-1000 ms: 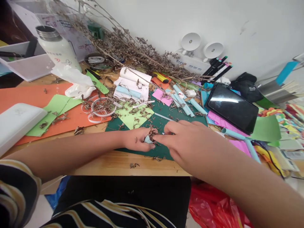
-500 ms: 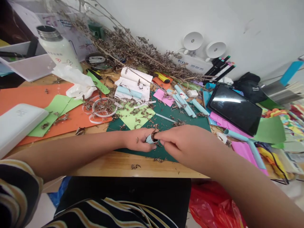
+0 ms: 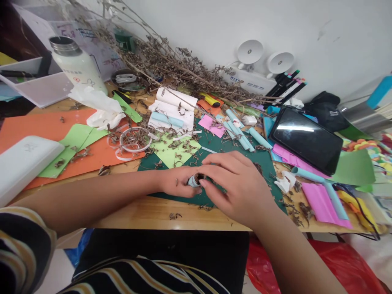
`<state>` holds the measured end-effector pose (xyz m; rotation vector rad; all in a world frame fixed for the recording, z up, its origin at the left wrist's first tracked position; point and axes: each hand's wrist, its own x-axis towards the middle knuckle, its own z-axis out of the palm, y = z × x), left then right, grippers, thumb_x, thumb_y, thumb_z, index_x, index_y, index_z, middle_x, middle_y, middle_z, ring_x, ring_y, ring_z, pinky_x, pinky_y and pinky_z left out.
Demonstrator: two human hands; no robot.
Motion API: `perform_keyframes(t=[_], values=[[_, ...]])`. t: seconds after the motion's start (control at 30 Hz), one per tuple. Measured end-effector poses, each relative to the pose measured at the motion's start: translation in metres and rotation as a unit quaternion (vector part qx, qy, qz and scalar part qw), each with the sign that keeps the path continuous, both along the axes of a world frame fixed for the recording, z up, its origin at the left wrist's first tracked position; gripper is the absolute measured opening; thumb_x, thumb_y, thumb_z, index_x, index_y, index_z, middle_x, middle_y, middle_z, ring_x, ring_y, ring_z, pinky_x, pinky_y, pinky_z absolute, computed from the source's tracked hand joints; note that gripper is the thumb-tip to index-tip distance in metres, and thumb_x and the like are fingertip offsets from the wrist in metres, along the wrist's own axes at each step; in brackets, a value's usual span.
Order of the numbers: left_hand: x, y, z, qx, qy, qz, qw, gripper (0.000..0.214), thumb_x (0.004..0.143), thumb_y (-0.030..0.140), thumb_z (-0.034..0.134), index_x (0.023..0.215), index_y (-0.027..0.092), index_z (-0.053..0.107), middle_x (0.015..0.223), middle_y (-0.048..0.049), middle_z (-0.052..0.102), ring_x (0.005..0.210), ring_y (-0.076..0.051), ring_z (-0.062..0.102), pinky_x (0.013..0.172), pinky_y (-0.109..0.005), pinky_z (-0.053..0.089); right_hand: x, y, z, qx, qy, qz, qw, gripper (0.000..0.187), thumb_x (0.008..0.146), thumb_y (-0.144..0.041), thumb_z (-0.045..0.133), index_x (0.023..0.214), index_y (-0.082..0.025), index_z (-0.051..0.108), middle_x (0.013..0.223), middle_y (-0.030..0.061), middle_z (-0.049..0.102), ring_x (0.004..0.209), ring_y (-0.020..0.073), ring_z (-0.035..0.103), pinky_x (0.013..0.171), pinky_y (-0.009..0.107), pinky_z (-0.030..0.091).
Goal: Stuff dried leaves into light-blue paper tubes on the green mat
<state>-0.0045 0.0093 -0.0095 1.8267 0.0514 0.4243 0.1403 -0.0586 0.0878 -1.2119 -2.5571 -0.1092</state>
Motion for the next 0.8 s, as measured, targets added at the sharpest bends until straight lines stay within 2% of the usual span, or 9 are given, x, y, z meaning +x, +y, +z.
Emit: perform_keyframes(t=[0.13,0.3,0.5,0.63,0.8], values=[[0.0,-0.001,0.001,0.008,0.023,0.014,1.0,0.014,0.069,0.021,0.048,0.078,0.016,0.038,0.061,0.0052,0.035,0.055,-0.007,0.035,0.05,-0.018,0.031,0.003,-0.001,0.001,-0.004,0.013,0.019,1.0,0.016,0.074,-0.014,0.05,0.087,-0.02,0.057,0.088,0.0049,0.059,0.08,0.0161,0.053,0.07,0.033,0.042],[-0.001,-0.001,0.005,0.0,0.016,0.007,1.0,0.012,0.068,0.017,0.046,0.072,0.016,0.036,0.059,0.006,0.033,0.053,-0.006,0.033,0.05,-0.017,0.031,0.008,-0.003,0.0,-0.007,-0.018,0.047,0.999,0.02,0.074,-0.013,0.048,0.09,-0.018,0.059,0.096,0.0078,0.057,0.084,0.0182,0.05,0.074,0.038,0.041],[-0.001,-0.001,0.004,0.022,0.011,0.006,1.0,0.012,0.069,0.016,0.046,0.077,0.016,0.037,0.062,0.0054,0.036,0.055,-0.006,0.036,0.052,-0.017,0.032,0.01,-0.005,0.002,-0.007,-0.054,0.048,0.997,0.024,0.073,-0.016,0.049,0.094,-0.019,0.059,0.106,0.0081,0.055,0.091,0.0218,0.047,0.077,0.042,0.04],[-0.001,-0.002,0.001,0.049,0.005,0.015,0.999,0.011,0.07,0.019,0.046,0.073,0.016,0.036,0.061,0.005,0.037,0.055,-0.006,0.036,0.051,-0.018,0.032,0.008,-0.005,0.006,-0.026,-0.076,0.056,0.995,0.026,0.073,-0.018,0.047,0.096,-0.021,0.059,0.112,0.0063,0.053,0.095,0.0223,0.047,0.08,0.043,0.04],[-0.002,-0.001,-0.002,0.058,-0.004,0.007,0.998,0.011,0.072,0.022,0.046,0.074,0.016,0.037,0.063,0.0039,0.04,0.056,-0.007,0.038,0.053,-0.019,0.034,-0.001,-0.004,0.012,-0.04,-0.077,0.046,0.995,0.024,0.073,-0.014,0.044,0.089,-0.021,0.061,0.119,0.0033,0.05,0.103,0.0247,0.042,0.084,0.044,0.039]])
